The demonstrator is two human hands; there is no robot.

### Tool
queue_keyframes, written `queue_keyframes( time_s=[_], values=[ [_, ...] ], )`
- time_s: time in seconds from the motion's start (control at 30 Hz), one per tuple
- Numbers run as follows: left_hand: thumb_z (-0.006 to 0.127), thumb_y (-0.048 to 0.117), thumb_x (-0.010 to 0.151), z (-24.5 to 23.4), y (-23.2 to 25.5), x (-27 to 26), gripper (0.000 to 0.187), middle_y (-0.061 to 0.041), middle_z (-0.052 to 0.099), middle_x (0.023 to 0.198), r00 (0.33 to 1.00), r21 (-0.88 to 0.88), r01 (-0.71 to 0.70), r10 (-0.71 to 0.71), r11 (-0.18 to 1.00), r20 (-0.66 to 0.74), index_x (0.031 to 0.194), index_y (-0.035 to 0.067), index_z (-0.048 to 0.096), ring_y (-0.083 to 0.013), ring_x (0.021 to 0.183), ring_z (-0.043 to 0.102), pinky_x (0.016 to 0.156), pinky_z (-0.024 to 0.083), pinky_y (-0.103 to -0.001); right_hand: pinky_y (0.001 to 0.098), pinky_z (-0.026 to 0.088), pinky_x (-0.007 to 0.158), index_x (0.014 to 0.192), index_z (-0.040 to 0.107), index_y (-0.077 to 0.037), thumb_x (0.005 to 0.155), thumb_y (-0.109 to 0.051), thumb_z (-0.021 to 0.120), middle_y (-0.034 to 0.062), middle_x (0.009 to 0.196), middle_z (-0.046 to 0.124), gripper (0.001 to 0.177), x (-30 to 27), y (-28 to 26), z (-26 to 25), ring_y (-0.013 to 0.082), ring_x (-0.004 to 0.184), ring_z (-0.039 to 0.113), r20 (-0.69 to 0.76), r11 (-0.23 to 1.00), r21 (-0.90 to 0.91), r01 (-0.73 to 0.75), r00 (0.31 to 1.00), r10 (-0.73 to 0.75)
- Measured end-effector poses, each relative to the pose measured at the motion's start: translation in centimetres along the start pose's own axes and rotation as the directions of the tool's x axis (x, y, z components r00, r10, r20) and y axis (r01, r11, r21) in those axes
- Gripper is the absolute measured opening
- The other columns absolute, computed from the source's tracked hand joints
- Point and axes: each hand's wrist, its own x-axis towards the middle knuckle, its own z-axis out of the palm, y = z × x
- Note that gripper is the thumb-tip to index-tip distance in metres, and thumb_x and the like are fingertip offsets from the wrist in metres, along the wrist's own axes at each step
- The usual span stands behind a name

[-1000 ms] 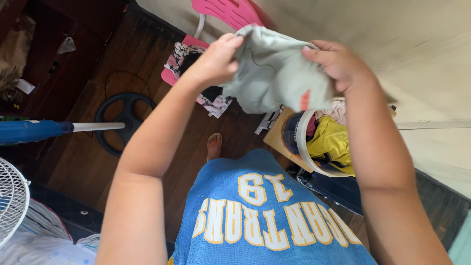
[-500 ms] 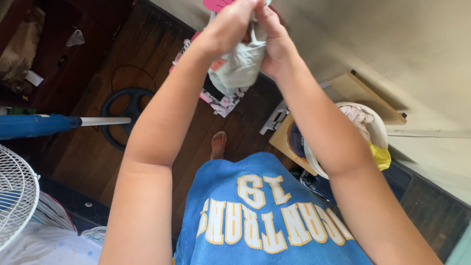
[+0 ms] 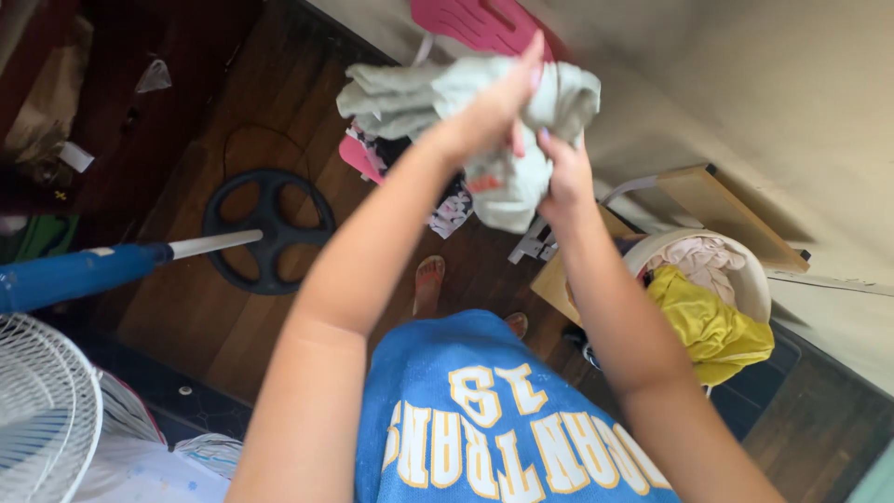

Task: Sorting various clothing items from a bucket into piles and then retrieving a shirt from a closet.

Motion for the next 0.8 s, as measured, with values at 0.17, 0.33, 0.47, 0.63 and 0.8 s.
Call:
queue_keyframes(
  time_s=[0.17,0.33,0.47,0.63,0.8],
  values=[
    [0.050,0.041,0.105,3.7,-18.0,-2.9,0.075,-0.032,0.045,0.154,0.993,0.480,0.004,0.055,0.877,-0.109,0.161,-0.001,0.022,-0.0405,0.139,0.050,0.115,0.041,-0.041,0.0463,0.058,0.096,0.143,0.047,-0.013,0.098,-0.002,0.056,0.0115,0.128,0.066,0.047,0.4,9.2,-13.3,0.0292,0.114,0.067,-0.253,0.989,-0.040,-0.144,0.959,0.130],
    [0.055,0.045,0.101,4.4,-24.2,-8.7,0.080,-0.032,0.038,0.157,0.983,0.461,0.182,-0.159,0.868,-0.089,0.154,-0.010,0.031,-0.0405,0.148,0.038,0.120,0.031,-0.041,0.0442,0.058,0.094,0.143,0.047,-0.014,0.093,0.004,0.065,0.0113,0.129,0.066,0.057,0.6,15.4,-19.3,0.0284,0.114,0.067,-0.498,0.952,-0.200,-0.234,0.861,0.107],
    [0.059,0.040,0.094,1.0,-22.6,-9.1,0.081,-0.029,0.046,0.151,0.959,0.325,0.264,-0.211,0.908,-0.190,0.153,-0.009,0.031,-0.0382,0.138,0.051,0.115,0.039,-0.040,0.0400,0.057,0.096,0.150,0.045,-0.017,0.092,0.002,0.065,0.0098,0.133,0.066,0.065,3.1,17.6,-17.5,0.0253,0.116,0.067,-0.473,0.922,-0.316,-0.222,0.880,0.050],
    [0.064,0.030,0.099,-5.3,-21.8,-9.6,0.070,-0.032,0.048,0.151,0.817,0.453,0.330,-0.009,0.828,-0.577,0.152,-0.008,0.040,-0.0428,0.141,0.048,0.116,0.038,-0.043,0.0391,0.049,0.104,0.162,0.024,-0.021,0.094,-0.011,0.066,0.0125,0.149,0.054,0.080,6.4,16.2,-7.1,0.0249,0.128,0.058,-0.213,0.923,-0.279,-0.266,0.954,0.211],
    [0.064,0.034,0.098,-9.5,-23.7,-11.5,0.071,-0.032,0.049,0.148,0.649,0.454,0.470,0.053,0.757,-0.759,0.153,-0.004,0.040,-0.0451,0.134,0.050,0.110,0.042,-0.045,0.0451,0.024,0.115,0.166,-0.001,-0.024,0.097,-0.037,0.065,0.0068,0.172,0.016,0.096,5.8,15.9,-3.8,0.0205,0.154,0.022,-0.198,0.811,-0.423,-0.405,0.914,0.353]
  ],
)
